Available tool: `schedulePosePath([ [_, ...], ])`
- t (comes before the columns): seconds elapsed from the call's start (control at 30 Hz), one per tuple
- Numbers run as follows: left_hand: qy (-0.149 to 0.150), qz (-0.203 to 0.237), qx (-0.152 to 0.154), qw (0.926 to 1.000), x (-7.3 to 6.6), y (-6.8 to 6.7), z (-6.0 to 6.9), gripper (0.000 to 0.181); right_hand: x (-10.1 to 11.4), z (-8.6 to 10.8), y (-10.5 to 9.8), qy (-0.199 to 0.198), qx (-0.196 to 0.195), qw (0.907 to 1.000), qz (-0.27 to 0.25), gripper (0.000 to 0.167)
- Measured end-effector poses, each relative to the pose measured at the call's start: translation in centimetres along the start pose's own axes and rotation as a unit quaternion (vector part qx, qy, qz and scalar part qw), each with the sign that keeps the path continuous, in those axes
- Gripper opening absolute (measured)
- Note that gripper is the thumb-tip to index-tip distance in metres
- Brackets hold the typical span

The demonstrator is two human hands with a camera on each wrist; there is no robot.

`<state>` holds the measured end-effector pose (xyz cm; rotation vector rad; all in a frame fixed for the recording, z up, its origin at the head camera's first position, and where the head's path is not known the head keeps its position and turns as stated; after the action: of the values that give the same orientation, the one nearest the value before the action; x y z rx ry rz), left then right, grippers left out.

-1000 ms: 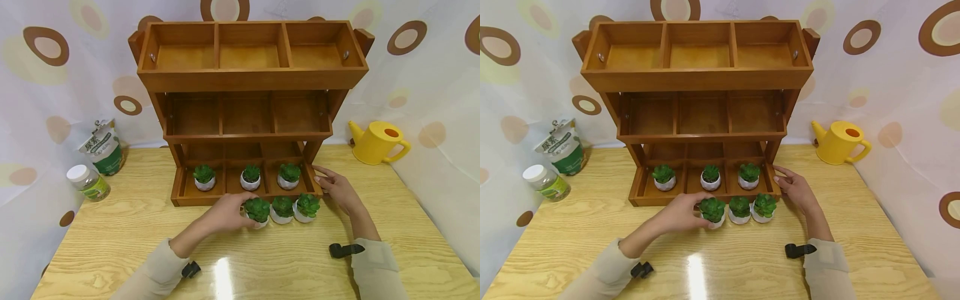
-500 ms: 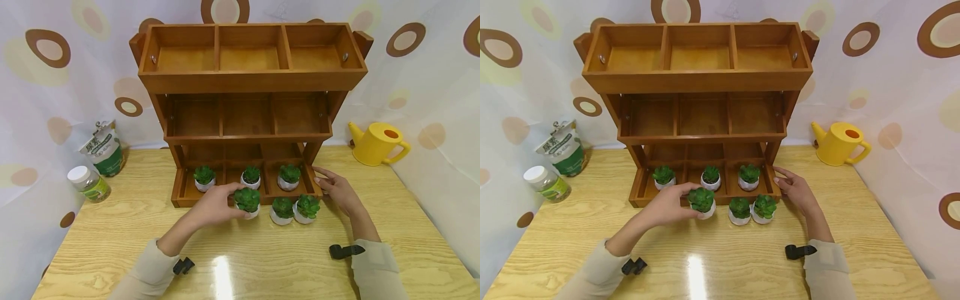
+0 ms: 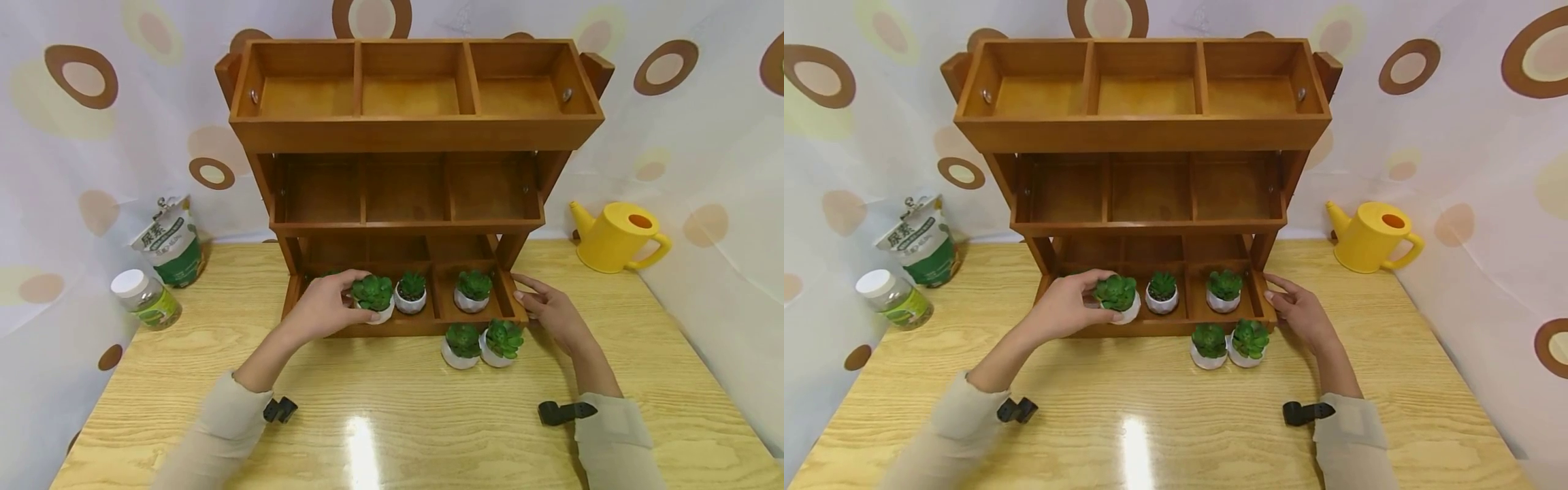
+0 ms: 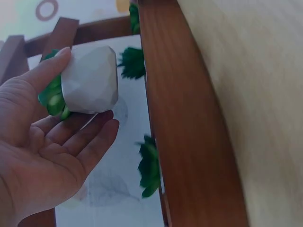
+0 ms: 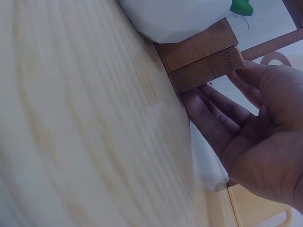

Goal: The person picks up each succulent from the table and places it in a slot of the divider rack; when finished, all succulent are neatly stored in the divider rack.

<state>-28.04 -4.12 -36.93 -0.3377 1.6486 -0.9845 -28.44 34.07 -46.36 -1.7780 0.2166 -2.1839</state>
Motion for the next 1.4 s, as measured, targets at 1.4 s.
schedulePosePath([
  [1.4, 0.005, -0.085, -0.097, 0.9917, -4.0, -15.8, 1.3, 0.072, -0.1, 0.0, 0.0, -0.004, -0.002, 1.0000, 0.004, 0.060],
])
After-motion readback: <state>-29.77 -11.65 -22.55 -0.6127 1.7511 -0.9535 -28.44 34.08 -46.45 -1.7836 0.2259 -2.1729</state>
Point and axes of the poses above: each hand's wrist, its own z-axis away from the middle knuckle, its own y-axis out of the palm, x = y × z, the point moved 10 cm from there along -z, towards the middle knuckle, and after that the axes turned 6 degrees about -z, right-handed, at the moved point
